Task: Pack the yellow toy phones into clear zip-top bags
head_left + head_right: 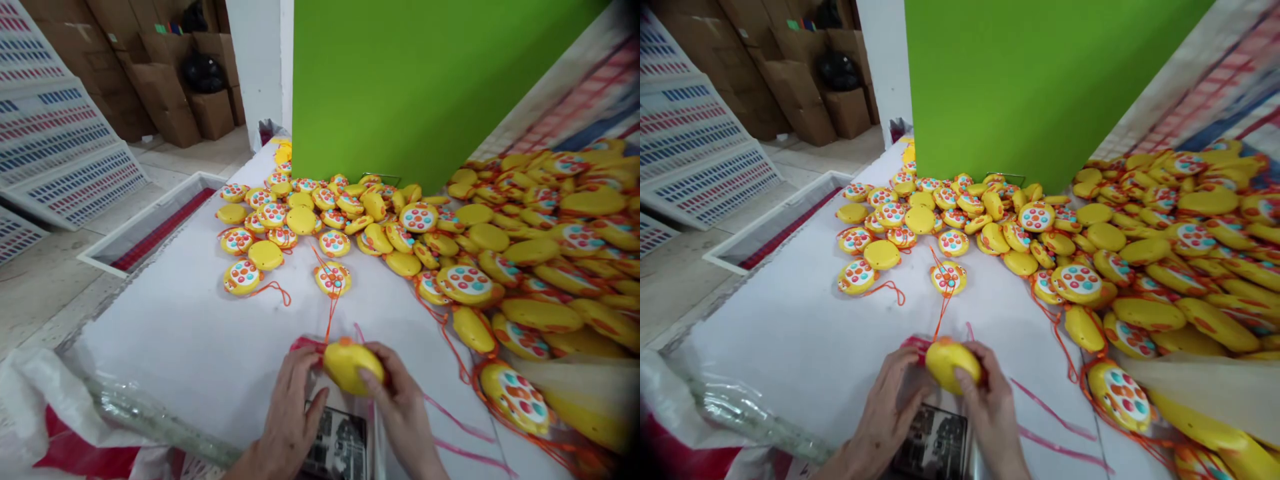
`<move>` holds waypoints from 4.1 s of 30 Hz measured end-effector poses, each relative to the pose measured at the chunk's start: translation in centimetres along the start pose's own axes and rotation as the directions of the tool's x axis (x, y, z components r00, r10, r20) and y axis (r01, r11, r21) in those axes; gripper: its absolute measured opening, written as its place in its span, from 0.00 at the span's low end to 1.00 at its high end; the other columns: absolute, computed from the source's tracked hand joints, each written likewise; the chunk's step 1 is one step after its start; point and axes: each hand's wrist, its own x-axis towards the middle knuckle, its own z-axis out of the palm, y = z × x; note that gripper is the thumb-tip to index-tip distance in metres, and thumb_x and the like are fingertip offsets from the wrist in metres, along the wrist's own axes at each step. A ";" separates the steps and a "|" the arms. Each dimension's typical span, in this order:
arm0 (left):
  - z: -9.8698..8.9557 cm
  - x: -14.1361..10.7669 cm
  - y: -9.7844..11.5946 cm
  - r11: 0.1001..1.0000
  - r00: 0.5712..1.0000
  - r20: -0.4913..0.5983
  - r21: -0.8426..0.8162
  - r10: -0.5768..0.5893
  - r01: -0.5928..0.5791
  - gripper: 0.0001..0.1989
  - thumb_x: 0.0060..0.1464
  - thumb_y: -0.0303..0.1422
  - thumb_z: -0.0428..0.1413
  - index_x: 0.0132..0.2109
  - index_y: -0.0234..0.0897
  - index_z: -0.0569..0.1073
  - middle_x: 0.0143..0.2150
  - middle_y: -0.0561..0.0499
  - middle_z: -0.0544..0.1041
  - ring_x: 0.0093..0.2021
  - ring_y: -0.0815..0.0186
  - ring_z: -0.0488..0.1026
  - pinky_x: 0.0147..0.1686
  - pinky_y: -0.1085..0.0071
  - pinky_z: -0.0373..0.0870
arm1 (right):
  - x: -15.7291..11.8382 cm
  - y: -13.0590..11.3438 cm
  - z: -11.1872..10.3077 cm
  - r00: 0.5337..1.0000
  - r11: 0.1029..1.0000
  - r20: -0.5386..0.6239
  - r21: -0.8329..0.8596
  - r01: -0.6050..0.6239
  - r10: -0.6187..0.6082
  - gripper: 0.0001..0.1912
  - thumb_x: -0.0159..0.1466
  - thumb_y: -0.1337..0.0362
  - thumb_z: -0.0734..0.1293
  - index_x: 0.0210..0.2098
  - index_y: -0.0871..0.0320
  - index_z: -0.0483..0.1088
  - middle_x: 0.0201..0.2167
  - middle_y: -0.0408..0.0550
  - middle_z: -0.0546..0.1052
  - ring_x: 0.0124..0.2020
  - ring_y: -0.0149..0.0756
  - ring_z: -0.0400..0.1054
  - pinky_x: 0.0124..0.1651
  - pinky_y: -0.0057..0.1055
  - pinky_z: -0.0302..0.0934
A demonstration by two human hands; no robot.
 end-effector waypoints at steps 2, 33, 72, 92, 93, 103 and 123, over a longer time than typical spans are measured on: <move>1.2 -0.7 -0.2 0.979 0.994 0.062 0.177 0.090 -0.100 0.15 0.54 0.25 0.50 0.50 0.35 0.65 0.51 0.40 0.69 0.52 0.54 0.66 0.50 0.53 0.67 | 1.2 -1.1 -1.3 0.977 0.942 -0.061 0.284 -0.180 0.205 0.20 0.56 0.55 0.68 0.45 0.55 0.69 0.45 0.52 0.75 0.44 0.42 0.70 0.44 0.37 0.68; 2.7 -0.7 -0.1 0.899 0.964 0.199 0.368 0.174 -0.238 0.07 0.53 0.21 0.49 0.36 0.34 0.69 0.37 0.45 0.73 0.40 0.57 0.68 0.44 0.53 0.66 | -0.5 0.2 -0.8 0.849 0.527 0.231 0.698 -0.485 0.476 0.14 0.53 0.62 0.72 0.39 0.58 0.74 0.39 0.48 0.78 0.43 0.40 0.71 0.46 0.36 0.66; -4.3 0.9 0.4 0.811 0.847 0.299 -0.272 -0.441 0.518 0.10 0.54 0.30 0.49 0.38 0.35 0.74 0.33 0.49 0.78 0.34 0.64 0.74 0.33 0.73 0.68 | -3.6 -0.7 -1.5 0.911 0.679 0.388 -0.633 0.372 -0.137 0.26 0.67 0.60 0.54 0.64 0.52 0.47 0.50 0.52 0.74 0.45 0.37 0.72 0.44 0.31 0.68; -2.6 1.0 0.7 0.591 0.795 0.459 -0.535 -0.397 0.604 0.09 0.53 0.31 0.49 0.33 0.33 0.72 0.28 0.50 0.75 0.32 0.64 0.71 0.34 0.70 0.67 | -1.3 -2.4 2.4 0.863 0.626 0.499 -0.649 0.432 -0.078 0.09 0.65 0.68 0.57 0.35 0.57 0.69 0.32 0.47 0.74 0.32 0.34 0.69 0.36 0.30 0.64; -2.5 1.0 0.8 0.614 0.806 0.456 -0.527 -0.378 0.587 0.10 0.53 0.30 0.48 0.32 0.32 0.73 0.28 0.51 0.74 0.32 0.64 0.70 0.34 0.71 0.66 | -1.2 -2.3 2.9 0.860 0.616 0.505 -0.655 0.439 -0.075 0.09 0.65 0.69 0.57 0.35 0.57 0.69 0.32 0.47 0.74 0.32 0.35 0.70 0.36 0.31 0.64; -2.9 0.4 2.1 0.823 0.847 0.374 -0.283 -0.378 0.492 0.13 0.59 0.32 0.43 0.37 0.35 0.71 0.29 0.50 0.75 0.30 0.65 0.71 0.31 0.73 0.64 | -0.1 -0.8 2.7 0.885 0.568 0.418 -0.686 0.455 -0.205 0.09 0.61 0.69 0.57 0.28 0.57 0.66 0.24 0.43 0.73 0.24 0.30 0.67 0.28 0.26 0.59; -2.7 -0.3 -0.2 0.512 0.759 0.477 -0.560 -0.444 0.652 0.09 0.54 0.38 0.51 0.33 0.36 0.65 0.28 0.49 0.76 0.29 0.66 0.73 0.31 0.71 0.68 | -1.0 -0.2 -4.4 0.956 0.802 0.264 -0.594 0.054 0.131 0.11 0.61 0.58 0.60 0.34 0.56 0.71 0.27 0.44 0.75 0.27 0.33 0.68 0.32 0.29 0.61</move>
